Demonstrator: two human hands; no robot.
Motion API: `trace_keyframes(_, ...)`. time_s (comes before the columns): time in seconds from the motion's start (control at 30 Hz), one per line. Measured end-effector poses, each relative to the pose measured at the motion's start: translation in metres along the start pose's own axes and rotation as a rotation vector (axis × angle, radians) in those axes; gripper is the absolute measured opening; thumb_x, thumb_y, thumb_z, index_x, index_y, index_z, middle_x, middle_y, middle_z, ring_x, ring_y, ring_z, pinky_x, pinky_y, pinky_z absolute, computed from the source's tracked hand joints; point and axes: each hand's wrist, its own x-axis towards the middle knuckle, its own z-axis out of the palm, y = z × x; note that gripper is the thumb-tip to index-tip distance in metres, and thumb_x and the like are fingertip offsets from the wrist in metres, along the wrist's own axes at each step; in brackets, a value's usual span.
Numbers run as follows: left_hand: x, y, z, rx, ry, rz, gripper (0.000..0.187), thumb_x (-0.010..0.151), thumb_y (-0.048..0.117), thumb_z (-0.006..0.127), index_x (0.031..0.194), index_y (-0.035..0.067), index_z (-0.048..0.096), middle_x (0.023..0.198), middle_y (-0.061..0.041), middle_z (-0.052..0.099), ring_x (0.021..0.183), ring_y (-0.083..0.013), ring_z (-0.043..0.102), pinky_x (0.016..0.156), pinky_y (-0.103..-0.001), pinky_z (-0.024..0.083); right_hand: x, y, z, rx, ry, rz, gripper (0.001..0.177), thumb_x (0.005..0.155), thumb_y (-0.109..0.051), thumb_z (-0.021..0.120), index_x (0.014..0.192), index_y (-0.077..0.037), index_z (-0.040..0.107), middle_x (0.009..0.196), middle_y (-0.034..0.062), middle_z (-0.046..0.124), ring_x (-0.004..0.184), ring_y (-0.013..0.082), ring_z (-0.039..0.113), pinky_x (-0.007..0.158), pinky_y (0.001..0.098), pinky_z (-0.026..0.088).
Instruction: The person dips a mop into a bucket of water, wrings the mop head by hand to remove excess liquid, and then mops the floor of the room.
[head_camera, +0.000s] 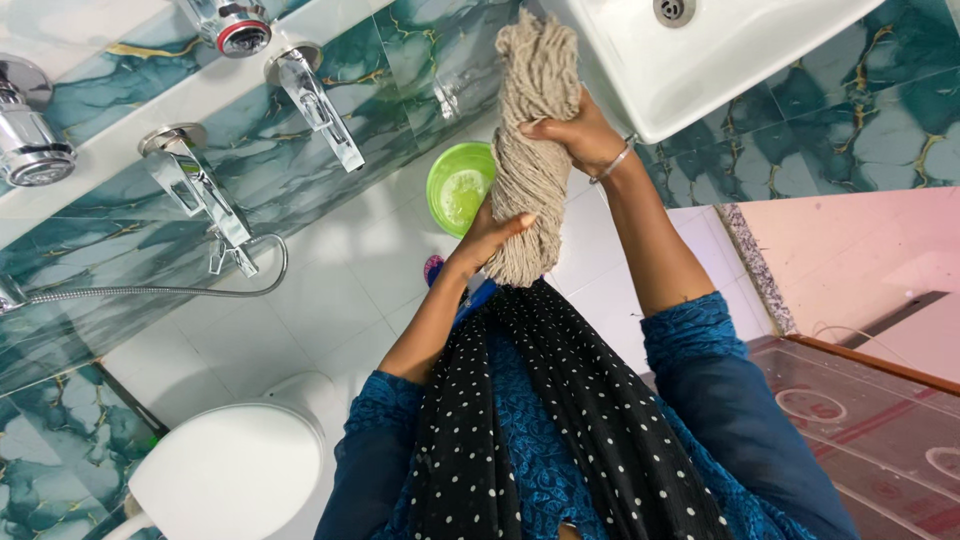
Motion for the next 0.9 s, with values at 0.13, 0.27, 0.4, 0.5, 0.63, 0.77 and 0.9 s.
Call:
trace_keyframes(0.13,0.017,-0.028,0.006,0.047,0.174,0.214,0.101,0.085,0.030,0.084,0.157,0.000,0.020,0.146,-0.017,0.052,0.133,-0.0249,0.055,0.110,-0.039,0.049,0.021,0.025,0.001,-0.444,-0.145,-0.223,0.081,0.081,-0.006,0.089,0.148,0.001,0.045,0.138,0.0145,0.065,0.128,0.0280,0.064,0.114,0.0413,0.050)
trace_keyframes(0.27,0.038,-0.056,0.000,0.077,0.298,0.217,0.072,0.087,0.021,0.082,0.144,-0.002,0.044,0.132,-0.018,0.065,0.119,-0.0255,0.065,0.101,-0.038,0.054,0.044,0.056,0.002,-0.556,-0.139,-0.334,0.083,0.083,-0.009,0.087,0.150,0.003,0.040,0.140,0.0177,0.064,0.129,0.0300,0.064,0.113,0.0402,0.050)
trace_keyframes(0.4,0.062,-0.058,-0.005,0.097,0.447,0.231,0.044,0.086,0.022,0.082,0.118,-0.002,0.065,0.104,-0.013,0.076,0.091,-0.0224,0.071,0.083,-0.038,0.058,0.073,0.080,0.000,-0.850,0.103,-0.157,0.086,0.082,-0.022,0.085,0.149,0.006,0.038,0.132,0.0187,0.070,0.121,0.0261,0.070,0.105,0.0342,0.054)
trace_keyframes(0.5,0.070,-0.058,-0.013,0.229,0.540,0.238,0.040,0.084,0.026,0.083,0.110,-0.001,0.069,0.096,-0.013,0.077,0.086,-0.0230,0.073,0.080,-0.037,0.057,0.092,0.105,-0.005,-0.899,0.161,-0.117,0.095,0.080,-0.025,0.084,0.149,0.012,0.031,0.130,0.0220,0.068,0.120,0.0284,0.069,0.104,0.0342,0.053)
trace_keyframes(0.63,0.085,-0.070,-0.029,0.343,0.607,0.241,0.039,0.088,0.032,0.079,0.108,0.001,0.070,0.097,-0.017,0.077,0.087,-0.0274,0.074,0.081,-0.039,0.057,0.115,0.136,-0.009,-1.011,0.249,-0.208,0.097,0.079,-0.025,0.087,0.147,0.016,0.031,0.128,0.0310,0.065,0.121,0.0394,0.066,0.105,0.0397,0.052)
trace_keyframes(0.77,0.096,-0.091,-0.045,0.353,0.627,0.258,0.041,0.090,0.033,0.077,0.112,0.001,0.068,0.099,-0.020,0.076,0.090,-0.0328,0.074,0.082,-0.041,0.056,0.121,0.140,-0.001,-1.059,0.276,-0.246,0.098,0.080,-0.025,0.089,0.145,0.018,0.029,0.125,0.0363,0.061,0.117,0.0470,0.062,0.102,0.0441,0.050)
trace_keyframes(0.9,0.103,-0.098,-0.054,0.448,0.675,0.273,0.040,0.092,0.034,0.075,0.111,-0.001,0.066,0.099,-0.024,0.074,0.093,-0.0418,0.071,0.080,-0.045,0.055,0.124,0.135,0.012,-1.082,0.337,-0.232,0.089,0.079,-0.026,0.088,0.143,0.009,0.037,0.120,0.0344,0.063,0.113,0.0498,0.062,0.100,0.0486,0.050)
